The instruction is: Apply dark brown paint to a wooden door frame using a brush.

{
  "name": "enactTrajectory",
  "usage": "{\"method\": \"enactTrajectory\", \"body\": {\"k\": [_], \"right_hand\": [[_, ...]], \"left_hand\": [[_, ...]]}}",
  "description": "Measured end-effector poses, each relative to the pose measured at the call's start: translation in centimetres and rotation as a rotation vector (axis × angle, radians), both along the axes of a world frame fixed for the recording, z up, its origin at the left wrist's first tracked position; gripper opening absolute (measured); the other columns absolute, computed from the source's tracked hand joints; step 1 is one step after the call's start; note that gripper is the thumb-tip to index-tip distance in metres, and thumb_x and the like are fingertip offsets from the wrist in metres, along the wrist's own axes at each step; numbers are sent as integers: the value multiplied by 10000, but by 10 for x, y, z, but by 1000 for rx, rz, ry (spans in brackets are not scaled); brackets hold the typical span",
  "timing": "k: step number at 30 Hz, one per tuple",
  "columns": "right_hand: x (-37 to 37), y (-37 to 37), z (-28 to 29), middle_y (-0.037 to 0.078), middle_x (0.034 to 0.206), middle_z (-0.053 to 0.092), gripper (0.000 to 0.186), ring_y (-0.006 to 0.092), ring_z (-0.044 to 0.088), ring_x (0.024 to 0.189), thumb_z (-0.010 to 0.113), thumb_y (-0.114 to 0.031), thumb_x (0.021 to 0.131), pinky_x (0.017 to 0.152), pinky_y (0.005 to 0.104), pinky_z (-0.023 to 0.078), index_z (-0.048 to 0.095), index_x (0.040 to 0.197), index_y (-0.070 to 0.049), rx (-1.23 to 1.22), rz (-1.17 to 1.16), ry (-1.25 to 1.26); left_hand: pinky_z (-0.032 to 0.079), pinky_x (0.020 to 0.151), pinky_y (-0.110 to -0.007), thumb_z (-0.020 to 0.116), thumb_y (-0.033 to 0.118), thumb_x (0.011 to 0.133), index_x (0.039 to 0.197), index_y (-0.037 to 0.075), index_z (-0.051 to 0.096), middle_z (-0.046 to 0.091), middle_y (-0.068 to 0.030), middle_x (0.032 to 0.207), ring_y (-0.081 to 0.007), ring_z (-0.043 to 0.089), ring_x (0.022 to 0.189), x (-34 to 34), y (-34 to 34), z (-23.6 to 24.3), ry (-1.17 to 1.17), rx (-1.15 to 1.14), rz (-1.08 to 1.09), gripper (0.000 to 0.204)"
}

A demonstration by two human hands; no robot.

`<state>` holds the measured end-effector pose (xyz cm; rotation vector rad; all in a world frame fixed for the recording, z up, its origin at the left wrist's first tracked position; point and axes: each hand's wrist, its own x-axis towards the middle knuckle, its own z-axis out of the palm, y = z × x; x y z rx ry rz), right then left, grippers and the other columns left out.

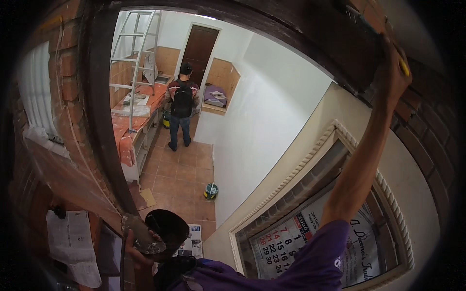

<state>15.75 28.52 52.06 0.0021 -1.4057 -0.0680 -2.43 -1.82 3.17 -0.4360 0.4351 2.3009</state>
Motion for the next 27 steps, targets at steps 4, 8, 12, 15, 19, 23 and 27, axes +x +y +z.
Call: {"method": "enactTrajectory", "body": {"k": [4,8,12,15,19,23,27], "right_hand": [[16,37,-24,67,876,619,288,151,586,781,580,-186,841,722,264,465,582,1044,18,-166,441,-13],[-31,23,-65,107,891,606,374,173,584,821,497,-282,890,710,281,473,533,1102,24,-95,723,-63],[-54,4,-75,148,960,595,398,201,593,834,502,-265,886,745,316,493,496,1129,49,-138,722,-76],[-65,-12,-66,136,946,600,372,194,596,805,532,-212,867,727,320,497,497,1129,50,-62,683,-37],[-67,-34,-57,91,853,618,216,141,575,757,561,-108,835,688,275,480,597,996,32,8,316,-1],[-90,-58,-48,37,796,620,143,82,547,725,612,-108,802,650,195,439,657,888,-3,126,184,47],[-76,-68,-19,27,805,625,158,76,551,748,616,-118,794,689,192,431,660,894,-3,81,97,-2]], "left_hand": [[474,668,-378,481,448,824,969,54,534,567,-105,769,-251,558,699,-2,0,-4,34,-32,33,424],[478,676,-387,486,438,825,952,46,539,576,-111,786,-262,565,711,-3,-9,-17,-114,-15,29,416],[481,686,-378,549,374,806,947,38,511,561,-131,808,-273,551,712,-6,-7,-12,-5,23,22,366],[480,682,-377,545,368,808,945,34,508,558,-127,794,-272,551,707,-5,-4,-8,17,1,58,363],[479,699,-391,528,380,813,932,27,508,552,-119,769,-269,550,701,0,-9,-6,19,76,9,373],[467,695,-383,557,410,790,948,25,505,543,-102,766,-267,541,702,3,-9,-16,-81,105,68,419],[480,668,-378,555,461,774,917,46,509,550,-95,755,-257,551,677,-4,-4,-23,-87,63,-2,441]]}}
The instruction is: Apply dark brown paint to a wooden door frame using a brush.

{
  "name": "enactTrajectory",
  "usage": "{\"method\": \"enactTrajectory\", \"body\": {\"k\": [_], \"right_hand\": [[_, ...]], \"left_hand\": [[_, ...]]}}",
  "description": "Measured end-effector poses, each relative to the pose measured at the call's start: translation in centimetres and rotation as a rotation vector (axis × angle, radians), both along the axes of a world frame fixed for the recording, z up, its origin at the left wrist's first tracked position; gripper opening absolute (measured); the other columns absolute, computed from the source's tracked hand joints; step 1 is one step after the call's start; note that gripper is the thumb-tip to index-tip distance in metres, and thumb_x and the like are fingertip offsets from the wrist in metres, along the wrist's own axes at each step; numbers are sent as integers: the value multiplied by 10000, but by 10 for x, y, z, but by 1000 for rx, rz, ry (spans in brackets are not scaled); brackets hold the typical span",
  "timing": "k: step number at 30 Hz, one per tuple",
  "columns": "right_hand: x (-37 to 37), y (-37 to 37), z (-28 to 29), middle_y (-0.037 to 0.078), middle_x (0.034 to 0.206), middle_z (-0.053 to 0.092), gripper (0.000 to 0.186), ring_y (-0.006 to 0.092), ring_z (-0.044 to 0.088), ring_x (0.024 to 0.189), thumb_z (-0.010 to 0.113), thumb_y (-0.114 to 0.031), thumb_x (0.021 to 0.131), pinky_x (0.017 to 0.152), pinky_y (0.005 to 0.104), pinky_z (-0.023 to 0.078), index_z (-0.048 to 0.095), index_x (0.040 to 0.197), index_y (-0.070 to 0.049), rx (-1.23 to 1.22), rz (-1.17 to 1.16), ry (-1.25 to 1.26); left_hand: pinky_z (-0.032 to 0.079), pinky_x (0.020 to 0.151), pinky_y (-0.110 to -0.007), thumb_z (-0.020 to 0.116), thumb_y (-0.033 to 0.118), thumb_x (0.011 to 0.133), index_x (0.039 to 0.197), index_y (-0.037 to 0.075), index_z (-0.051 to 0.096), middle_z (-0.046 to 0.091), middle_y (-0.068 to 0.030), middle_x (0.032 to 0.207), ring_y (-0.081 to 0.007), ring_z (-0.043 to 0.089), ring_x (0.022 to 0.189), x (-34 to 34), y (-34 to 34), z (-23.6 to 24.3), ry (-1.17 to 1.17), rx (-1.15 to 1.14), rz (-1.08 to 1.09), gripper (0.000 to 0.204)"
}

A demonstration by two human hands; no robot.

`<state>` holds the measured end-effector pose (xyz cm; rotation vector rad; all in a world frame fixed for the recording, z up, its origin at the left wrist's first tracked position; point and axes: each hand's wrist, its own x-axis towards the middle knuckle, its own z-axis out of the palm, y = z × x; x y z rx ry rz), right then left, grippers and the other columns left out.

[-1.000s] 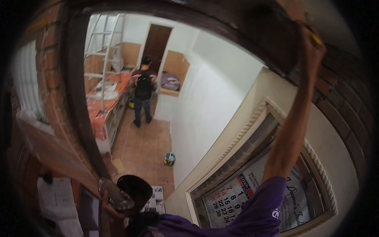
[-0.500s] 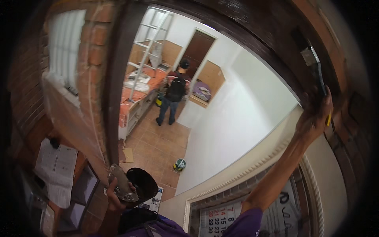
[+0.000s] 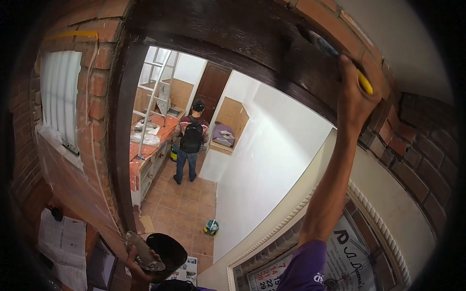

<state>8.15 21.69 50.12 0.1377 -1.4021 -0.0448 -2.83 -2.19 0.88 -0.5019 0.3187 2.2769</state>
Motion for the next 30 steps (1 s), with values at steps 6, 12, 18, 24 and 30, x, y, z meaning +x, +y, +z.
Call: {"method": "enactTrajectory", "body": {"k": [6,12,18,24,30], "right_hand": [[-28,-5,39,13,731,612,159,57,535,653,624,-115,778,594,177,415,659,874,7,98,144,-85],[-41,-1,74,45,741,620,189,90,567,700,618,-145,796,616,188,429,653,905,5,40,222,-236],[-19,21,71,-3,703,600,247,62,519,644,639,-194,739,597,188,407,647,835,34,40,-34,-194],[-2,17,75,10,694,610,221,77,542,653,603,-189,731,637,204,433,656,817,7,-102,-290,-140],[-57,-19,66,22,723,634,238,74,565,688,602,-198,731,664,203,443,657,834,10,154,-348,-99]], "left_hand": [[475,647,-379,546,461,780,915,47,503,553,-93,754,-250,552,669,-1,1,10,-16,-72,56,437],[474,650,-382,530,461,790,934,47,497,553,-94,755,-248,553,672,0,-3,15,17,-131,48,440],[473,652,-380,531,456,791,937,41,493,542,-89,753,-246,548,666,1,-7,11,66,-57,74,441],[461,666,-373,563,404,783,976,50,489,544,-94,792,-244,547,697,-3,-7,-3,47,-98,33,411],[465,665,-372,565,401,781,985,52,489,545,-93,798,-247,552,701,-1,-8,5,-4,-98,17,411]]}}
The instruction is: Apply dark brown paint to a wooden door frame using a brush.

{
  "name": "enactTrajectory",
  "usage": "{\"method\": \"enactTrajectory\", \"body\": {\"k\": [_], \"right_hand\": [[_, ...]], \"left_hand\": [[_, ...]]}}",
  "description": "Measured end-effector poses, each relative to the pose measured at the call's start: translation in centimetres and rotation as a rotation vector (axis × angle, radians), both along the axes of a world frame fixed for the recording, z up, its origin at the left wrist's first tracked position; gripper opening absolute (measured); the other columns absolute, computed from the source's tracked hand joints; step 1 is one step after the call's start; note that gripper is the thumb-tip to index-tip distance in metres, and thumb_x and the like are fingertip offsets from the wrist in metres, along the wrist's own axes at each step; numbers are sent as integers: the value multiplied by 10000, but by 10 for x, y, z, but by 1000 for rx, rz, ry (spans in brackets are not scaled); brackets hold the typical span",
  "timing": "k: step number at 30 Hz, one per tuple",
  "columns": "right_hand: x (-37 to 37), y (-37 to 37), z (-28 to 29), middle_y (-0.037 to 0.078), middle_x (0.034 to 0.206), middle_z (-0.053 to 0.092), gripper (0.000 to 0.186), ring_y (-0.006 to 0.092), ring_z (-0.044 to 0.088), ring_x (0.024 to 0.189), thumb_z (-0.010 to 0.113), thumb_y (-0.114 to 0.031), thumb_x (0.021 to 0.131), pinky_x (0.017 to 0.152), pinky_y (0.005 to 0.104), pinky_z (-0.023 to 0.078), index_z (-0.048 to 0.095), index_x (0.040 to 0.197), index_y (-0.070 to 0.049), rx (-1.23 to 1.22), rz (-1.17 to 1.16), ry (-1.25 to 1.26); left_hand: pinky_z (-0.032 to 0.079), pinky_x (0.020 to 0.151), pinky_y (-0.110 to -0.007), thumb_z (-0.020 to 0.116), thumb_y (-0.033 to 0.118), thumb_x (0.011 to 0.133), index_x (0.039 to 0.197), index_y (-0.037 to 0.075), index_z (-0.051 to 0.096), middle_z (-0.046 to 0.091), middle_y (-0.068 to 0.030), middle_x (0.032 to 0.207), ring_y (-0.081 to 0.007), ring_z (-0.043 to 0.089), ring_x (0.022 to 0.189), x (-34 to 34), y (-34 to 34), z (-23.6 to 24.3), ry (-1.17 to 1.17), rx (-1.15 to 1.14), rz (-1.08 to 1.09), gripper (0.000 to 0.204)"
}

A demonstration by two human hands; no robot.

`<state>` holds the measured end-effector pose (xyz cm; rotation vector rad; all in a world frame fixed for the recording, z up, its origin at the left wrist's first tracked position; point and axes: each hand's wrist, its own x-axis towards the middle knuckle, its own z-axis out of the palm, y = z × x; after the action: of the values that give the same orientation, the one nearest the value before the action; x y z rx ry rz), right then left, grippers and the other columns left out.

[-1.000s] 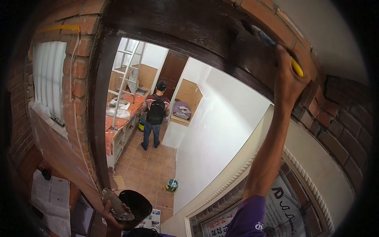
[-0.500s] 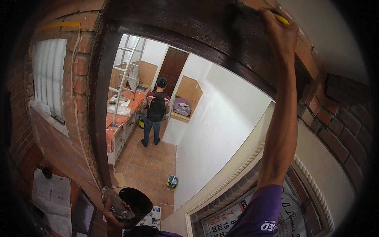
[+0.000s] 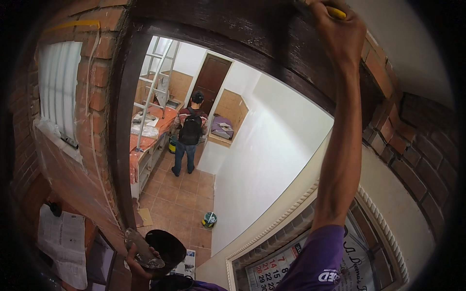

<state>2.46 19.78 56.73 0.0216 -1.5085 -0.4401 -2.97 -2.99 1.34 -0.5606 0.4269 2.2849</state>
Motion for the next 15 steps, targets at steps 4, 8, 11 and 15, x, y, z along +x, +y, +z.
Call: {"method": "enactTrajectory", "body": {"k": [4,8,11,15], "right_hand": [[-1,9,5,23,750,621,183,75,559,699,621,-146,764,657,176,431,662,869,-3,-93,320,-101],[26,36,2,9,715,622,211,68,558,674,613,-175,737,648,200,443,655,834,8,-138,296,-42],[64,61,3,-3,709,604,186,64,545,659,622,-151,738,636,194,438,651,824,12,-209,251,-8],[85,71,1,-3,737,600,179,66,539,679,626,-140,754,628,190,427,655,837,15,-256,323,14]], "left_hand": [[475,646,-366,550,462,776,919,45,502,549,-89,745,-246,554,667,0,0,-2,22,-58,48,443],[477,647,-365,543,462,782,903,53,517,550,-89,742,-243,553,667,-2,2,-8,-13,-96,62,428],[479,646,-368,539,457,787,916,64,526,559,-88,740,-246,560,667,-4,2,-6,92,2,35,414],[479,640,-373,540,455,788,925,78,535,570,-84,739,-250,568,666,-4,3,-3,67,-9,43,401]]}}
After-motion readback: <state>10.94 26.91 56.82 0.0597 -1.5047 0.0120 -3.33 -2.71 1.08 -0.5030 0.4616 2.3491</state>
